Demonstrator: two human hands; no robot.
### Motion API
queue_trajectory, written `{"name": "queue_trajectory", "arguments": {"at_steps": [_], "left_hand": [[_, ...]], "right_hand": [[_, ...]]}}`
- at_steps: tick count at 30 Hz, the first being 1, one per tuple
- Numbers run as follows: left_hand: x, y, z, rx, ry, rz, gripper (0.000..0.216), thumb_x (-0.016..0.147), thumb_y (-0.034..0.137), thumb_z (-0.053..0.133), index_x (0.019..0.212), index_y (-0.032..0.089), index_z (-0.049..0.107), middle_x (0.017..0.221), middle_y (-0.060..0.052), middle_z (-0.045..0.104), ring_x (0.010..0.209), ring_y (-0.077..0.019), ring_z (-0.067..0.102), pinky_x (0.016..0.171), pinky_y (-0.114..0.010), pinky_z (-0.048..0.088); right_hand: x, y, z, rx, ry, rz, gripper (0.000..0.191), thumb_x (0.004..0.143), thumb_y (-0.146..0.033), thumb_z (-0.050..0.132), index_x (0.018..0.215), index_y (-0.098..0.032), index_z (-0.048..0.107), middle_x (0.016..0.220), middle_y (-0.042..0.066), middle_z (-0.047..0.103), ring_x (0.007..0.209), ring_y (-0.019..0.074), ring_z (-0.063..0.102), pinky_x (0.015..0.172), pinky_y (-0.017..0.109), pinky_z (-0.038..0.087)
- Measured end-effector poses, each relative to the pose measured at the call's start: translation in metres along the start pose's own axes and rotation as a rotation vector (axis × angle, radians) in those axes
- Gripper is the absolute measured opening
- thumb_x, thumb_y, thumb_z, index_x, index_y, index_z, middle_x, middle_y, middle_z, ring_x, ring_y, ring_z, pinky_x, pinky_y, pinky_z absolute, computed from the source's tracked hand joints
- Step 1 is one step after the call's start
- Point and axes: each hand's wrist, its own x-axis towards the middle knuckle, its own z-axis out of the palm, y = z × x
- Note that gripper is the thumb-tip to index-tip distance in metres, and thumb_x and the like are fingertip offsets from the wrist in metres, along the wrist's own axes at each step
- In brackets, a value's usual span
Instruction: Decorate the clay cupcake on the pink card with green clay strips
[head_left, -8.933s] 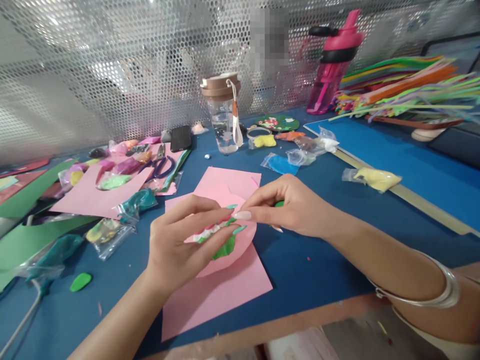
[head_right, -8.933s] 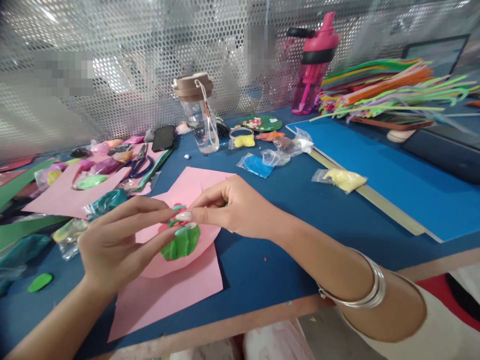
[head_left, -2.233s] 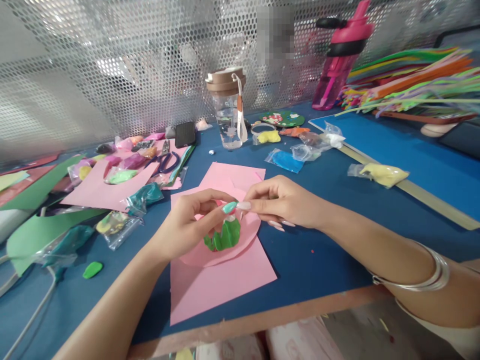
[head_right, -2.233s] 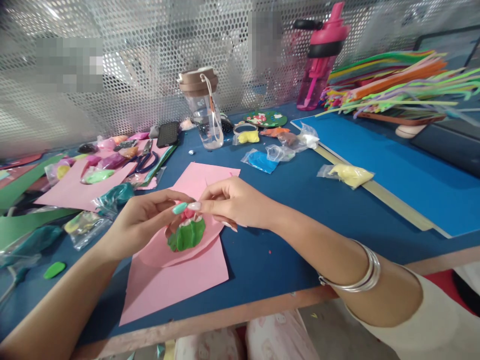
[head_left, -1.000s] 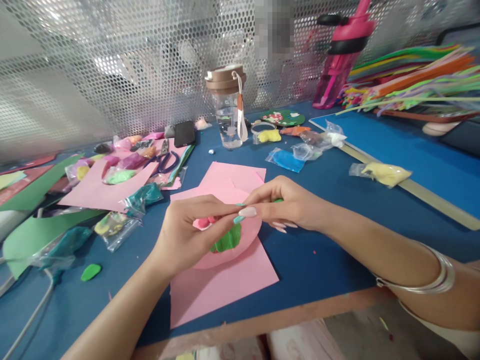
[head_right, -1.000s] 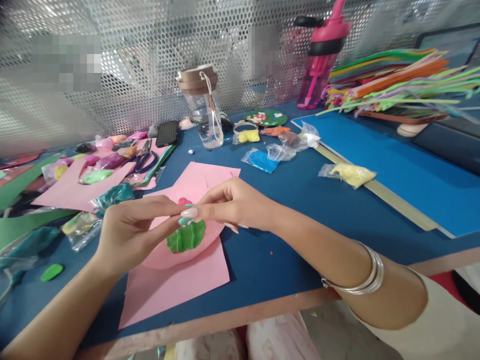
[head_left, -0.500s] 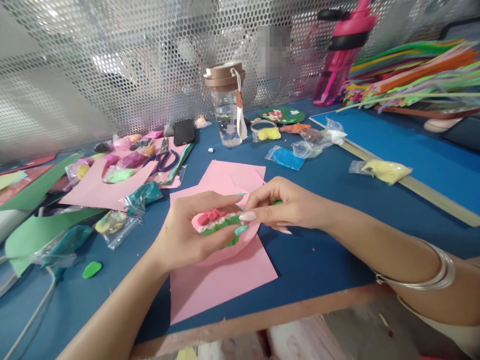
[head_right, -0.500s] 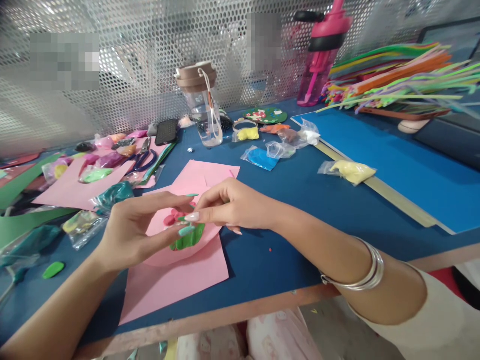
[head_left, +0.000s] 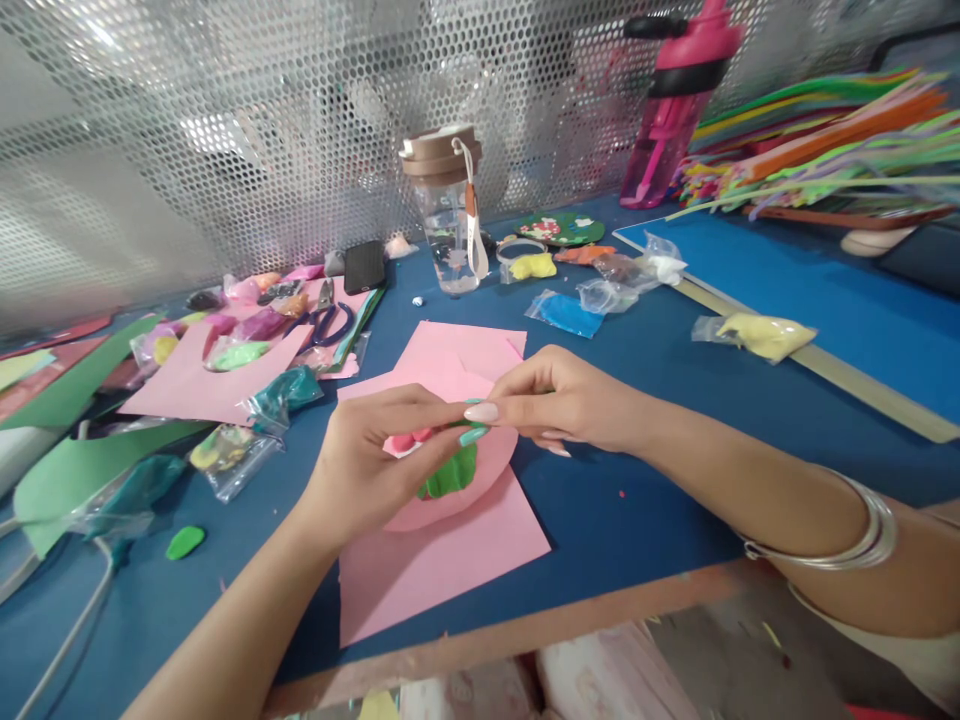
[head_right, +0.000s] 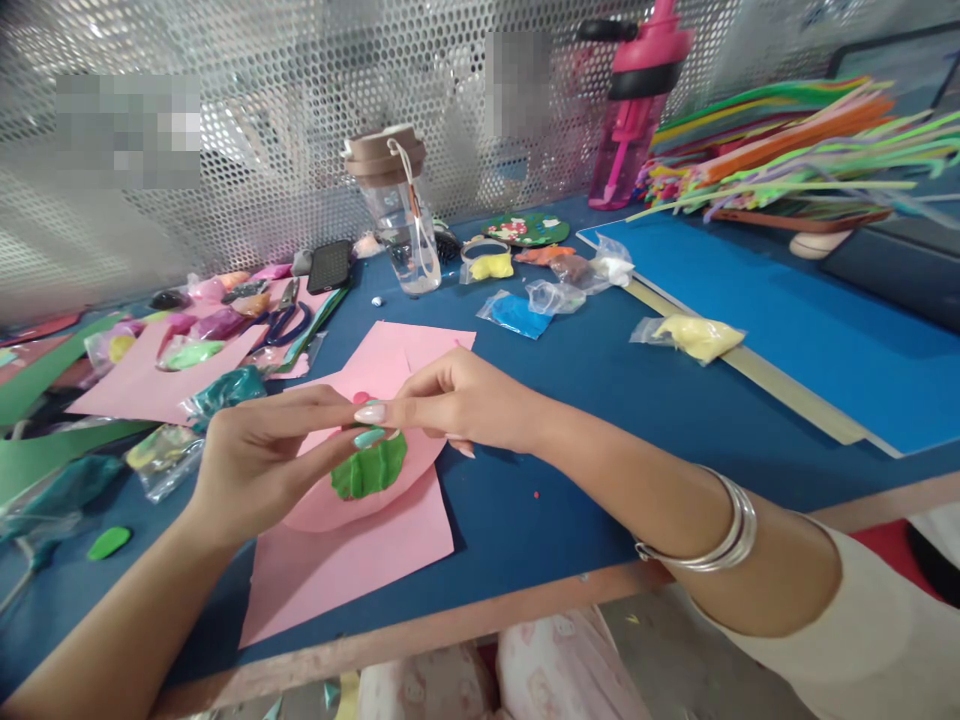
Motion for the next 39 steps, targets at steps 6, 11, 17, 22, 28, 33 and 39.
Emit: {"name": "queue_trajectory", "arguments": {"at_steps": [6, 11, 17, 22, 28, 33, 39], "left_hand": [[-0.0005, -0.0028, 0.0016, -0.034, 0.035, 0.029, 0.027, 0.073, 0.016, 0.066, 0.1, 0.023, 0.068, 0.075, -0.003, 0.067, 0.064, -0.0111, 0.06, 0.06, -0.022, 0.049], [-0.002, -0.0007, 0.0035, 0.051, 0.071, 0.086, 0.024, 0.074, 0.012, 0.065, 0.094, 0.024, 0.07, 0.076, -0.001, 0.067, 0.063, -0.0091, 0.06, 0.058, -0.02, 0.048], [-0.0023, 0.0021, 0.0042, 0.134, 0.108, 0.138, 0.019, 0.073, 0.011, 0.066, 0.088, 0.021, 0.07, 0.069, 0.001, 0.065, 0.058, -0.0067, 0.058, 0.053, -0.017, 0.046], [-0.0005, 0.0028, 0.0049, 0.24, 0.148, 0.201, 0.017, 0.072, 0.013, 0.067, 0.087, 0.02, 0.07, 0.071, 0.0, 0.066, 0.059, -0.0074, 0.06, 0.054, -0.017, 0.049], [0.0002, 0.0043, 0.0061, 0.242, 0.175, 0.288, 0.017, 0.071, 0.011, 0.068, 0.086, 0.017, 0.069, 0.078, -0.003, 0.069, 0.067, -0.0098, 0.064, 0.059, -0.017, 0.052], [0.0008, 0.0052, 0.0064, 0.195, 0.151, 0.32, 0.016, 0.07, 0.008, 0.068, 0.082, 0.017, 0.068, 0.071, 0.0, 0.067, 0.063, -0.0087, 0.062, 0.056, -0.017, 0.052], [0.0008, 0.0055, 0.0058, 0.207, 0.149, 0.322, 0.016, 0.07, 0.008, 0.068, 0.083, 0.017, 0.068, 0.073, -0.001, 0.067, 0.066, -0.0096, 0.063, 0.058, -0.018, 0.053]], "right_hand": [[-0.0005, -0.0004, 0.0005, 0.025, 0.042, 0.02, 0.021, 0.073, -0.03, 0.067, 0.073, -0.009, 0.067, 0.039, -0.008, 0.039, 0.031, 0.0026, 0.034, 0.03, 0.016, 0.027], [-0.0001, 0.0, 0.0001, 0.052, 0.044, 0.019, 0.018, 0.072, -0.027, 0.068, 0.07, -0.009, 0.066, 0.037, -0.008, 0.039, 0.03, 0.0027, 0.034, 0.029, 0.015, 0.027], [-0.0008, 0.0005, 0.0012, 0.058, 0.034, -0.011, 0.019, 0.074, -0.027, 0.065, 0.075, -0.008, 0.068, 0.038, -0.008, 0.041, 0.032, 0.0027, 0.035, 0.029, 0.015, 0.027], [-0.0024, 0.0, 0.0029, 0.049, 0.044, -0.004, 0.019, 0.073, -0.026, 0.067, 0.076, -0.008, 0.07, 0.042, -0.006, 0.044, 0.034, 0.0025, 0.036, 0.03, 0.015, 0.028], [-0.0017, -0.0008, 0.0057, 0.137, 0.017, 0.016, 0.02, 0.072, -0.028, 0.068, 0.074, -0.008, 0.069, 0.037, -0.008, 0.041, 0.031, 0.0017, 0.031, 0.03, 0.015, 0.03], [-0.0035, -0.0025, 0.0065, 0.186, -0.021, 0.039, 0.02, 0.073, -0.027, 0.068, 0.068, -0.007, 0.068, 0.033, -0.01, 0.035, 0.03, 0.0014, 0.029, 0.03, 0.015, 0.029], [-0.0029, -0.0004, 0.0097, 0.251, 0.007, 0.035, 0.013, 0.068, -0.021, 0.071, 0.068, -0.008, 0.069, 0.034, -0.009, 0.039, 0.03, 0.0021, 0.031, 0.029, 0.015, 0.027]]}}
